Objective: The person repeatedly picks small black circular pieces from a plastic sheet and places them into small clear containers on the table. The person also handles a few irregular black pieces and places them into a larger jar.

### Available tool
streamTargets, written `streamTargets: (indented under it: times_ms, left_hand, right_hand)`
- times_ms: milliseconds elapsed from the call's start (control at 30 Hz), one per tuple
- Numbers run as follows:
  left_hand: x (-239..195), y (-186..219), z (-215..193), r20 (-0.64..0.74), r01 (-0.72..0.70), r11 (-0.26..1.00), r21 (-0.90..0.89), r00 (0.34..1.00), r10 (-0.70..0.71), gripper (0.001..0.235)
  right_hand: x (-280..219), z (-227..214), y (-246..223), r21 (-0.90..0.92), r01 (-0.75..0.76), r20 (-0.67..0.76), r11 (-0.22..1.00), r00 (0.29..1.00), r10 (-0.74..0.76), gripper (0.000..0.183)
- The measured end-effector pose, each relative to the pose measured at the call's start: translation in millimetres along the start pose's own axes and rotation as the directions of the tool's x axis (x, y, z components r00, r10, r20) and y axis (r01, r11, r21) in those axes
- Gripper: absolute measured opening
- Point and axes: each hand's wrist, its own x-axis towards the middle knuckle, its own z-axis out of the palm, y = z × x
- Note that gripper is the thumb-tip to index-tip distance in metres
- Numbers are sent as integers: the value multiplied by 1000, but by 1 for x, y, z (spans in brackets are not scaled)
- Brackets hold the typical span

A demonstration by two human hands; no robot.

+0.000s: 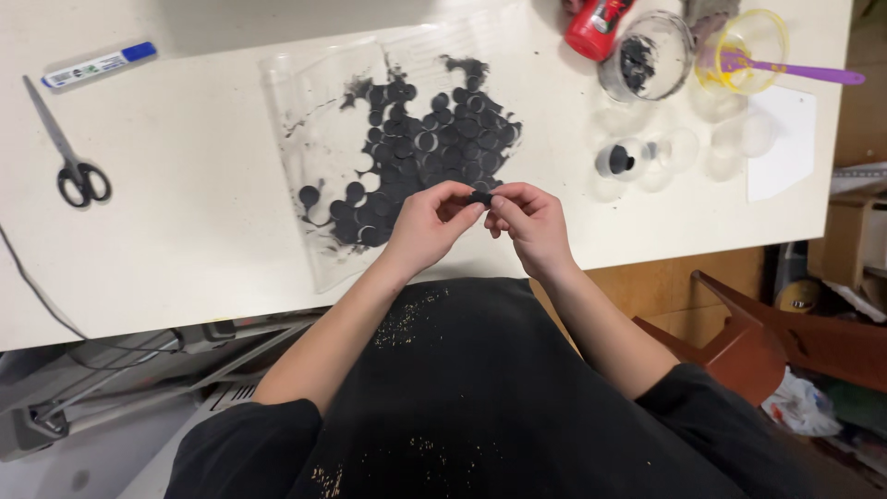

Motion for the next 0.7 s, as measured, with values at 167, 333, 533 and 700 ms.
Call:
streamTargets:
  times_ms: [167, 333, 533, 700]
  left_hand:
    - [8, 15, 42, 4, -39, 999, 13, 999, 39, 17]
    - [19, 21, 93, -6, -86, 995, -53, 996, 85, 12]
    - [34, 20, 154, -109, -104, 994, 23, 988, 106, 11]
    - [52, 1, 194, -67, 26, 984, -174, 997, -38, 16]
  right_hand:
    - [-16, -37, -19, -101, 43, 10, 994, 999, -42, 7]
    - [-21, -85, -37, -58, -3, 4, 998, 1000, 3, 5]
    - [-25, -139, -49, 77, -59, -32, 995, 998, 62, 5]
    - [-25, -204, -48, 112, -102, -56, 988, 992, 109, 9]
